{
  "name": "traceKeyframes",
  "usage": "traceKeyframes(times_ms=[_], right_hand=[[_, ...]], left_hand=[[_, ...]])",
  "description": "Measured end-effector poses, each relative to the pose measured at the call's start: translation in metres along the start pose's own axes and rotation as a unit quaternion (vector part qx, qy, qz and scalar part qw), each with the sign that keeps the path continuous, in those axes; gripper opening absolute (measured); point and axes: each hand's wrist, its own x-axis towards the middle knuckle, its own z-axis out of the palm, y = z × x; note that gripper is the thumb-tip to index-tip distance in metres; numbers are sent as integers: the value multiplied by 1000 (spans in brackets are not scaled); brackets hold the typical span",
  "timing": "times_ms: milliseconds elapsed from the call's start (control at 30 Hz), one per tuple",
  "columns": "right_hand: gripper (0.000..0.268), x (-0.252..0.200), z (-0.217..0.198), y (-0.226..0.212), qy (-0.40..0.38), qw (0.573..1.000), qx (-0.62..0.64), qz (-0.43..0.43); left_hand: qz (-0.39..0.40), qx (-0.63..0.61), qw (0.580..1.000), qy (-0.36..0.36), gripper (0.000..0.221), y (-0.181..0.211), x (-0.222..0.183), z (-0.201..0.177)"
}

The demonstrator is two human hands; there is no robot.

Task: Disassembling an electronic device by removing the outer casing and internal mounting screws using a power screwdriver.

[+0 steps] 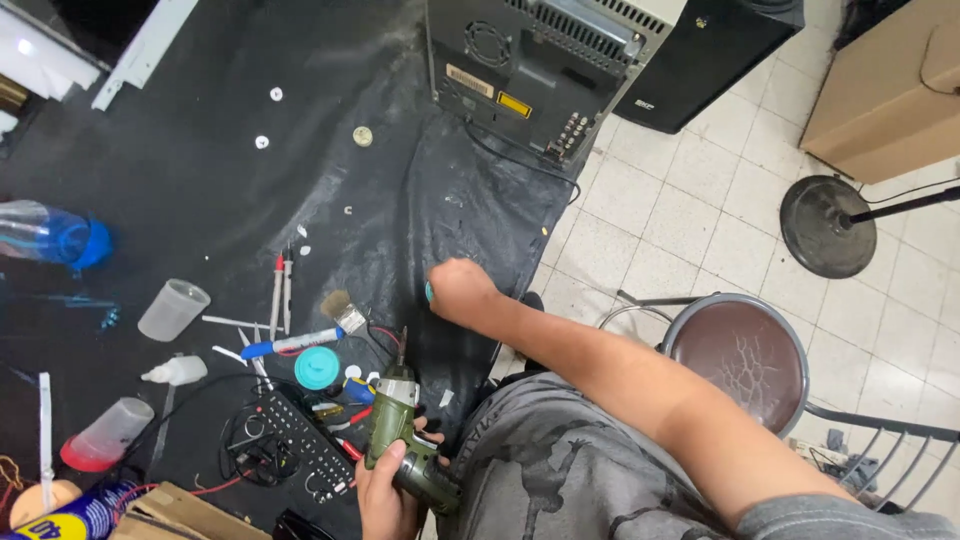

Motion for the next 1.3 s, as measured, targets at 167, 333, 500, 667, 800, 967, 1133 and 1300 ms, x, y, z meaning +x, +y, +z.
traceKeyframes(times_ms=[167, 333, 500, 667, 800, 967, 1133, 1300], right_hand=[[12, -17, -30, 14, 50, 989, 139, 0], [12, -64, -87, 30, -66, 700, 708, 63], [21, -72, -84, 42, -145, 497, 855, -25], [14, -64, -86, 5, -67, 710, 688, 133], [16, -43, -41, 2, 68, 975, 186, 103], [24, -29, -26, -9, 54, 994, 85, 39], [28, -27, -33, -16, 41, 994, 65, 75], [20, -25, -32, -6, 65, 992, 91, 64]], left_hand=[[26, -4, 1000, 0, 63, 4, 1, -2], [8, -30, 999, 25, 57, 17, -6, 2], [54, -14, 994, -96, 57, 18, 13, -15], [53, 14, 993, -107, 54, 27, 13, -9], [40, 17, 994, -98, 54, 31, 14, -4], [42, -1, 992, -117, 53, 27, 22, -14], [30, -18, 995, -98, 59, 27, 23, -17], [23, -27, 997, -72, 58, 30, 19, -12]])
